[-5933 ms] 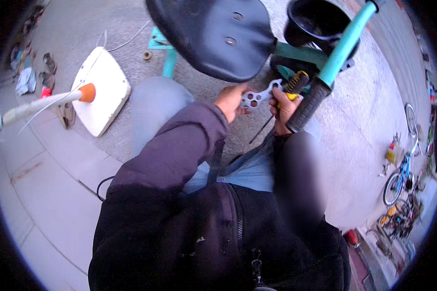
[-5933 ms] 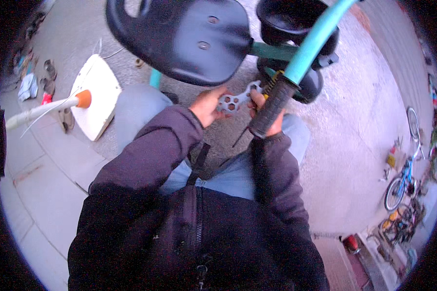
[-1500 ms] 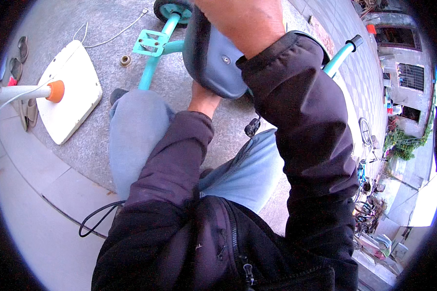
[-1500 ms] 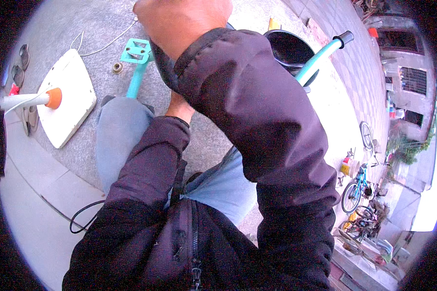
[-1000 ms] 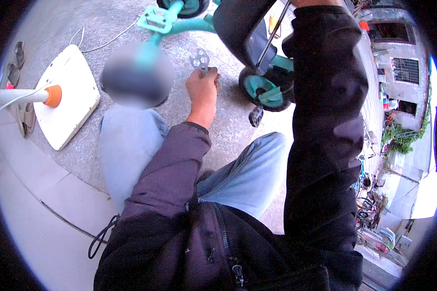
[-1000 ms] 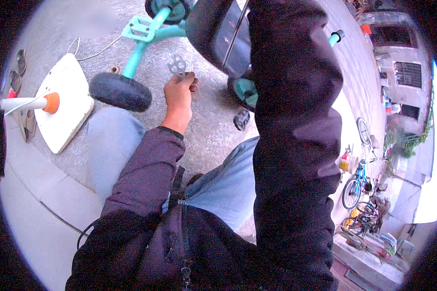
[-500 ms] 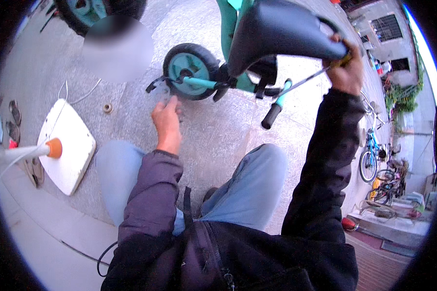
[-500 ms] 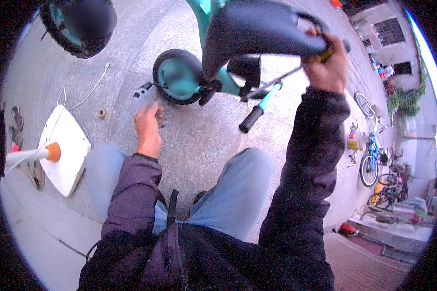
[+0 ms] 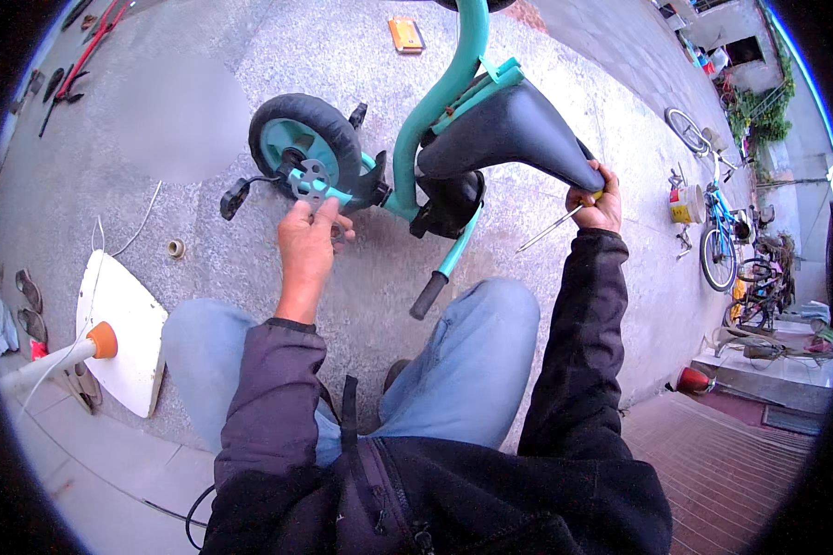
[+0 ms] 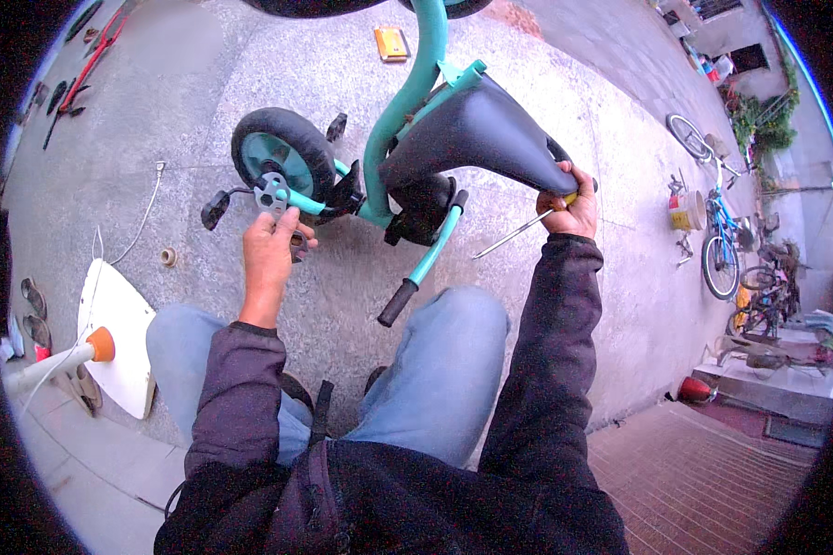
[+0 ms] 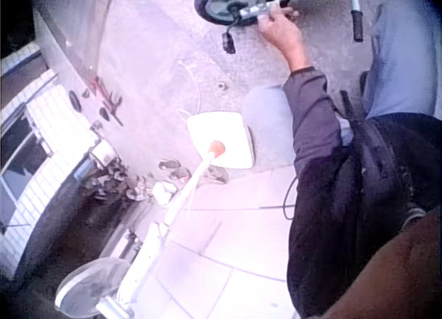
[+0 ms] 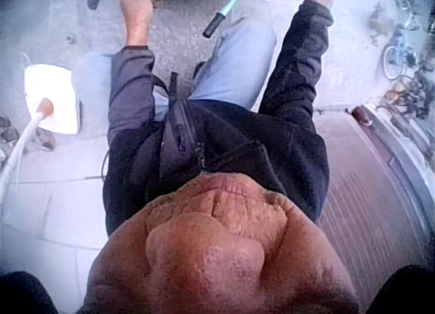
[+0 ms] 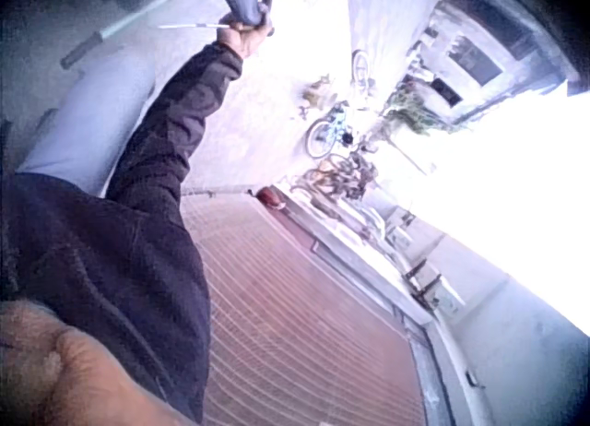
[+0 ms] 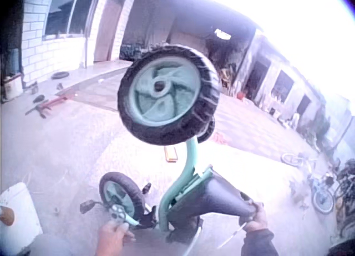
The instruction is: The person assembles a teal tricycle by attaching the black seat to the frame. They use a yellow screwdriver to tighten the screws securing the seat and handle the plastic seat and metal fasteners.
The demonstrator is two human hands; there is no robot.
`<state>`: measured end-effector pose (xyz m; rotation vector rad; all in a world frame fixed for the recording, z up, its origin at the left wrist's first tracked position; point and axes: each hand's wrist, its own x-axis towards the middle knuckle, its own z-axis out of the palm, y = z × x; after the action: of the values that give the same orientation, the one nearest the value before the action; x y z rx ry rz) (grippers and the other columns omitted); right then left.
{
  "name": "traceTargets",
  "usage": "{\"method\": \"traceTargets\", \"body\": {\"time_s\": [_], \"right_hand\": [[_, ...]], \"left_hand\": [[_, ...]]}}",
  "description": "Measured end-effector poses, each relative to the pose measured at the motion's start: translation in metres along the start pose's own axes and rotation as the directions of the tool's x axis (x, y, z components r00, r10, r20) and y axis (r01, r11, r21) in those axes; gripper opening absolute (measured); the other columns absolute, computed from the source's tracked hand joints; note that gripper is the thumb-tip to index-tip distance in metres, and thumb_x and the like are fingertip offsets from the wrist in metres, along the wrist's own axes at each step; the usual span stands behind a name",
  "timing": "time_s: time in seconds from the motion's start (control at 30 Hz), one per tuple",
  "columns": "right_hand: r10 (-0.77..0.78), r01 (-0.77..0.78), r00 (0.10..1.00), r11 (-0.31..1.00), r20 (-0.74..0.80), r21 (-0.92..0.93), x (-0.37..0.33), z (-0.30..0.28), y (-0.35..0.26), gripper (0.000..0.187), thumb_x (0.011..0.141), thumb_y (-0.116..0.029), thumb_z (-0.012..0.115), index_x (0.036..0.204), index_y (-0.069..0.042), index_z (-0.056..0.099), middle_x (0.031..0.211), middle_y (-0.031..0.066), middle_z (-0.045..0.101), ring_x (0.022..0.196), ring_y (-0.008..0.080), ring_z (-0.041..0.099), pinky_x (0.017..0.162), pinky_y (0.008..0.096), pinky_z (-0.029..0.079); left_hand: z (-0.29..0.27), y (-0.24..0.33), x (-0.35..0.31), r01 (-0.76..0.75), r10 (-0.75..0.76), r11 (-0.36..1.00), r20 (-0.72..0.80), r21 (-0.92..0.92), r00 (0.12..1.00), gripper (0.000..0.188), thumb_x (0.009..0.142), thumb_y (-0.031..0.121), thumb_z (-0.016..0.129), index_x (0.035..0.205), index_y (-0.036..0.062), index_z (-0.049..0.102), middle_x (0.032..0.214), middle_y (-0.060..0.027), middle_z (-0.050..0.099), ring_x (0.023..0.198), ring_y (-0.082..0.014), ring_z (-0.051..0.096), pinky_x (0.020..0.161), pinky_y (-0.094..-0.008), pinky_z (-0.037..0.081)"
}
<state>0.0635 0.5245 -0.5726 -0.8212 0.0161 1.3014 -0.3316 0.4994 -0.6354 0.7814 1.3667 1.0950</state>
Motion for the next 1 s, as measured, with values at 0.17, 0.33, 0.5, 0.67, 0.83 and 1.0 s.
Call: {"method": "traceTargets", "body": {"time_s": [0.17, 0.33, 0.5, 0.67, 0.83, 1.0], "right_hand": [[0.112, -0.104, 0.988, 0.991, -0.102, 0.079, 0.005, -0.047, 0.002, 0.011, 0.079, -0.014, 0.057, 0.085, -0.006, 0.058, 0.076, 0.001, 0.064, 0.045, 0.0082, 0.05, 0.032, 0.0181, 0.032], [0.163, -0.152, 0.981, 0.983, -0.11, 0.098, 0.001, -0.099, 0.017, 0.01, 0.079, -0.013, 0.057, 0.087, -0.006, 0.058, 0.077, 0.0034, 0.065, 0.048, 0.0106, 0.056, 0.032, 0.0184, 0.034], [0.231, -0.196, 0.958, 0.959, -0.168, 0.204, 0.003, -0.122, 0.035, 0.01, 0.079, -0.011, 0.057, 0.087, -0.005, 0.058, 0.076, 0.0042, 0.065, 0.051, 0.0117, 0.058, 0.032, 0.0172, 0.035], [0.248, -0.175, 0.91, 0.956, -0.333, 0.234, 0.008, -0.148, 0.038, 0.013, 0.078, -0.011, 0.056, 0.087, -0.002, 0.057, 0.078, 0.0118, 0.063, 0.047, 0.0108, 0.052, 0.032, 0.017, 0.029], [0.322, -0.181, 0.835, 0.926, -0.446, 0.33, 0.006, -0.178, 0.075, 0.019, 0.075, -0.016, 0.059, 0.086, 0.0, 0.055, 0.077, 0.0163, 0.061, 0.045, 0.0117, 0.046, 0.034, 0.0175, 0.028], [0.338, -0.227, 0.879, 0.916, -0.335, 0.331, -0.016, -0.213, 0.096, 0.009, 0.078, -0.014, 0.057, 0.082, -0.006, 0.056, 0.065, 0.0018, 0.057, 0.043, 0.0086, 0.047, 0.032, 0.0177, 0.029]], "left_hand": [[0.008, 0.001, 0.001, 0.066, -0.091, 0.982, 0.142, 0.177, 0.986, 0.019, 0.083, 0.017, 0.058, 0.085, -0.001, 0.053, 0.064, -0.0074, 0.06, 0.053, -0.0118, 0.058, 0.045, -0.0243, 0.042], [0.018, -0.008, 0.006, -0.175, 0.102, 0.895, 0.194, 0.411, 0.976, 0.026, 0.075, 0.012, 0.064, 0.089, -0.0018, 0.047, 0.069, -0.0098, 0.059, 0.058, -0.0156, 0.056, 0.052, -0.0283, 0.043], [0.03, -0.012, 0.013, -0.274, 0.189, 0.886, 0.247, 0.375, 0.95, 0.02, 0.078, 0.009, 0.062, 0.09, 0.0012, 0.048, 0.068, -0.0033, 0.055, 0.058, -0.0082, 0.052, 0.047, -0.0227, 0.04], [0.043, -0.017, 0.027, -0.263, 0.155, 0.904, 0.315, 0.338, 0.936, 0.018, 0.08, 0.01, 0.06, 0.092, 0.0005, 0.051, 0.071, -0.0038, 0.056, 0.06, -0.0086, 0.053, 0.046, -0.0213, 0.041], [0.044, -0.022, 0.038, -0.161, 0.057, 0.928, 0.299, 0.337, 0.953, 0.019, 0.081, 0.012, 0.058, 0.095, 0.0003, 0.054, 0.077, -0.0051, 0.059, 0.065, -0.0102, 0.058, 0.05, -0.0211, 0.044], [0.054, -0.035, 0.039, -0.114, -0.038, 0.904, 0.344, 0.412, 0.938, 0.018, 0.082, 0.016, 0.056, 0.092, 0.0005, 0.056, 0.078, -0.006, 0.061, 0.068, -0.0109, 0.059, 0.054, -0.0218, 0.045]]}}
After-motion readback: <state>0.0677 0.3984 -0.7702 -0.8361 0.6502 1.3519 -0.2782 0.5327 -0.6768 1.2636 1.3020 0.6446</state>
